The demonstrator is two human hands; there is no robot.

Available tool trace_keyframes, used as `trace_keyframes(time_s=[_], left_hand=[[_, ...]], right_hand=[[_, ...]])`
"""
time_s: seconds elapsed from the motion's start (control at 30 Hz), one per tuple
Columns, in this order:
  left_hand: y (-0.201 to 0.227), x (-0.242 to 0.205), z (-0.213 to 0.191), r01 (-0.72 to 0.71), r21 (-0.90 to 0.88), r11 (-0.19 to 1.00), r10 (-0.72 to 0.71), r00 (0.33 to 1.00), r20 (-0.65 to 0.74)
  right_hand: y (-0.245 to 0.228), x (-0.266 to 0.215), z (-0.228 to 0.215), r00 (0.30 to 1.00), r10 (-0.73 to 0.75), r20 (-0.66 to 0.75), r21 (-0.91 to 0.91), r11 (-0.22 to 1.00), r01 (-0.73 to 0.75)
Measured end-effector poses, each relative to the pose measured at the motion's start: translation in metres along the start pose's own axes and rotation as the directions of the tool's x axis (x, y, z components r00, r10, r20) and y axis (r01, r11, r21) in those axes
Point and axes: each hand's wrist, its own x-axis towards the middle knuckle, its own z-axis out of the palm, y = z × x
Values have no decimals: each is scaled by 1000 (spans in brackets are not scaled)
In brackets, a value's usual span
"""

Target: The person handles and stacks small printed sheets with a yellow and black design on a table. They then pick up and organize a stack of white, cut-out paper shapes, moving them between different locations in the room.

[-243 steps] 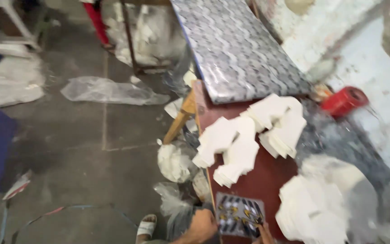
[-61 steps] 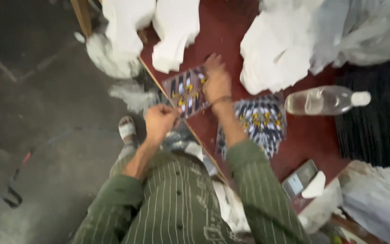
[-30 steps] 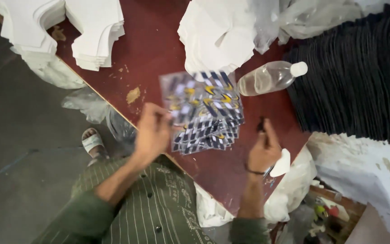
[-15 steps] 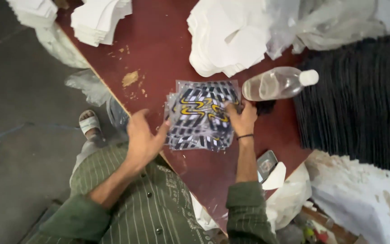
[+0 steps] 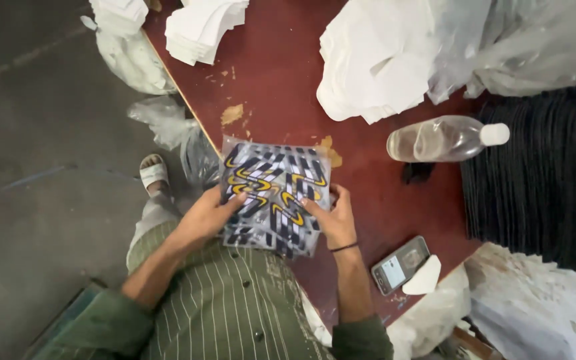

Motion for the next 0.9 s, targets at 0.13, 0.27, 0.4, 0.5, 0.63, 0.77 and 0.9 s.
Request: trace_keyframes(time_s=[0.13, 0.27, 0.4, 0.5, 0.63, 0.77, 0.9], left_hand=[[88, -47, -6, -55, 435, 899, 100, 992, -81], [151, -56, -11, -484, 245, 840, 429, 869, 245], [174, -36, -16, -675, 66, 735, 605, 697, 385], [147, -1, -17, -761, 82, 644, 716, 637, 285], [118, 9, -6, -574, 65, 816, 556, 811, 185], [130, 17, -5, -665, 145, 733, 668, 743, 30], [123, 26, 8, -697, 70, 713, 694, 717, 68]], right_hand=[[-20, -14, -10, 932, 205, 300, 398, 861, -318], [-86, -34, -39, 993, -88, 81, 683, 730, 9], [-179, -44, -58, 843, -500, -197, 707, 523, 476], [-53, -16, -44, 912, -388, -130, 416, 814, 406], [-21, -19, -8, 908, -417, -43, 326, 853, 408], [-44, -12, 6, 885, -429, -181, 518, 723, 457], [-41, -9, 3, 829, -544, -127, 502, 686, 527]])
